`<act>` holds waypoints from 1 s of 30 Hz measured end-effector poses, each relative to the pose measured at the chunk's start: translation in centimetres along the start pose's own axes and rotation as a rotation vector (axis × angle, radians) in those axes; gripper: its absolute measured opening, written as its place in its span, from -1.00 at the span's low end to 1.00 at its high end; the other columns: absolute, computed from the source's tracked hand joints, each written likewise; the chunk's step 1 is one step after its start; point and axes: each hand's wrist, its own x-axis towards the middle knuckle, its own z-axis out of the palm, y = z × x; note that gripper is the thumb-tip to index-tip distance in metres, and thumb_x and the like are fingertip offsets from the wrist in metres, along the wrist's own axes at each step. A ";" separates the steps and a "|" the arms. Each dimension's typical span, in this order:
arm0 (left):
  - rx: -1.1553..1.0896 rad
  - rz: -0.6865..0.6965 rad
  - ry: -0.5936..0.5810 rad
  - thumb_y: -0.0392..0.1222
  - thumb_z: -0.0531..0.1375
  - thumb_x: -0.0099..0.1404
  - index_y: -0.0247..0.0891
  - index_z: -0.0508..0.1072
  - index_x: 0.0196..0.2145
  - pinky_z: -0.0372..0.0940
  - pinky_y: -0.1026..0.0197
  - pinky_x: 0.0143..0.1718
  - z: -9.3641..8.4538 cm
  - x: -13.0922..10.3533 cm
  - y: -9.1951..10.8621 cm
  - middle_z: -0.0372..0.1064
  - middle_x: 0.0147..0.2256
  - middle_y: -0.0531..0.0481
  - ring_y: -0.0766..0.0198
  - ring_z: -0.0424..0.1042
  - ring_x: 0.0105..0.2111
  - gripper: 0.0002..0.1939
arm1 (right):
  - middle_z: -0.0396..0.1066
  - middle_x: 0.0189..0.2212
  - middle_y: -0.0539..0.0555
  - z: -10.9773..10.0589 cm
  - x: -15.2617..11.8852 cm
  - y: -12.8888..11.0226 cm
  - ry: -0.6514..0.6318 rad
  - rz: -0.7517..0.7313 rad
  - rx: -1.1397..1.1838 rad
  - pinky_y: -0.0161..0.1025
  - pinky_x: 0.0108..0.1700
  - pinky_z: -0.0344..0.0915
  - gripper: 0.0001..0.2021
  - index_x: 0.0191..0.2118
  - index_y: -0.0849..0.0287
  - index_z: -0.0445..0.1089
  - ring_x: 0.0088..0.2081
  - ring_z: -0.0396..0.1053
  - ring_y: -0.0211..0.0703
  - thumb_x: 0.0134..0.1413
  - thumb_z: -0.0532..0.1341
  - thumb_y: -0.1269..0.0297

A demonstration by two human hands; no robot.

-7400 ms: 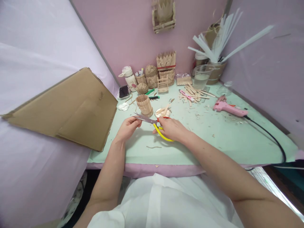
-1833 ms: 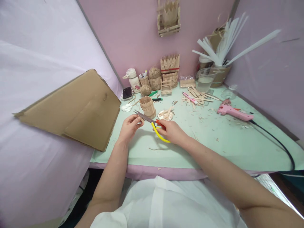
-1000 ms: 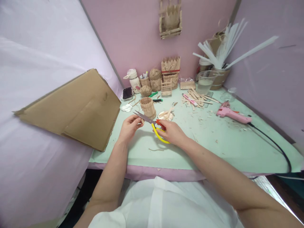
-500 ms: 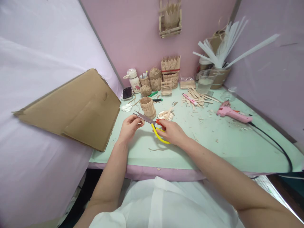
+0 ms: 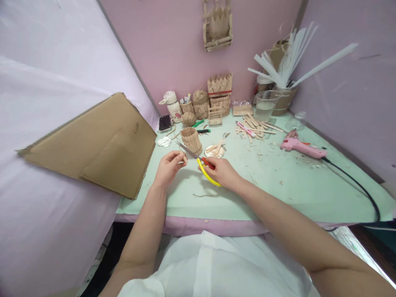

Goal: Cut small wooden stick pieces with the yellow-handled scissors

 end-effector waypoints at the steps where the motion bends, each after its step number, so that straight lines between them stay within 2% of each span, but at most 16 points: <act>1: 0.004 0.001 -0.009 -0.04 0.26 0.05 -0.29 0.40 -0.46 0.26 0.27 -0.35 0.0 0.0 0.0 0.33 -0.50 0.03 0.40 0.30 -0.46 -0.76 | 0.14 -0.62 -0.07 0.0 0.1 0.0 0.003 0.030 0.058 -0.34 -0.50 -0.01 -0.65 -0.47 0.17 0.31 -0.55 0.05 -0.30 0.03 0.08 -0.04; 5: 0.059 0.019 -0.007 -0.06 0.23 0.09 -0.27 0.41 -0.44 0.22 0.31 -0.38 -0.2 0.1 -0.2 0.35 -0.49 0.02 0.40 0.29 -0.46 -0.79 | 0.12 -0.60 -0.08 -0.2 0.4 0.2 0.027 0.093 0.144 -0.34 -0.50 0.00 -0.63 -0.42 0.18 0.32 -0.53 0.03 -0.30 0.01 0.09 -0.08; 11: 0.242 0.132 0.077 -0.12 0.23 0.08 -0.27 0.45 -0.40 0.14 0.31 -0.44 -0.1 0.1 -0.3 0.32 -0.53 0.06 0.40 0.23 -0.50 -0.83 | 0.15 -0.57 -0.07 -0.2 0.6 0.6 0.053 0.087 0.156 -0.33 -0.49 0.00 -0.64 -0.40 0.19 0.33 -0.52 0.03 -0.30 -0.02 0.13 -0.06; 17: 0.269 0.144 0.097 -0.12 0.22 0.07 -0.27 0.45 -0.42 0.15 0.28 -0.40 -0.1 0.2 -0.3 0.33 -0.52 0.06 0.38 0.24 -0.49 -0.84 | 0.15 -0.56 -0.07 -0.1 0.5 0.6 0.043 0.088 0.161 -0.33 -0.48 0.01 -0.65 -0.40 0.19 0.31 -0.51 0.03 -0.30 -0.01 0.13 -0.05; 23: 0.227 0.105 0.010 -0.07 0.17 0.13 -0.26 0.39 -0.38 0.21 0.30 -0.39 0.1 0.0 -0.2 0.42 -0.39 0.00 0.32 0.38 -0.37 -0.80 | 0.16 -0.57 -0.07 0.0 0.4 0.7 0.046 0.059 0.103 -0.34 -0.49 0.01 -0.64 -0.41 0.18 0.31 -0.51 0.06 -0.30 -0.01 0.12 -0.07; 25: 0.222 0.094 -0.001 -0.05 0.17 0.13 -0.26 0.39 -0.36 0.21 0.31 -0.43 0.0 0.0 -0.2 0.42 -0.38 -0.02 0.32 0.40 -0.40 -0.78 | 0.18 -0.57 -0.07 0.0 0.4 0.6 0.055 0.035 0.051 -0.34 -0.48 0.01 -0.65 -0.40 0.18 0.32 -0.51 0.07 -0.30 -0.02 0.13 -0.06; 30: 0.230 0.134 0.093 -0.08 0.21 0.10 -0.27 0.46 -0.36 0.13 0.32 -0.51 -0.3 0.3 -0.4 0.36 -0.50 0.03 0.40 0.28 -0.52 -0.79 | 0.20 -0.59 -0.08 -0.3 0.2 0.5 0.077 -0.050 -0.117 -0.34 -0.48 0.00 -0.68 -0.24 0.15 0.35 -0.54 0.10 -0.30 -0.01 0.14 0.01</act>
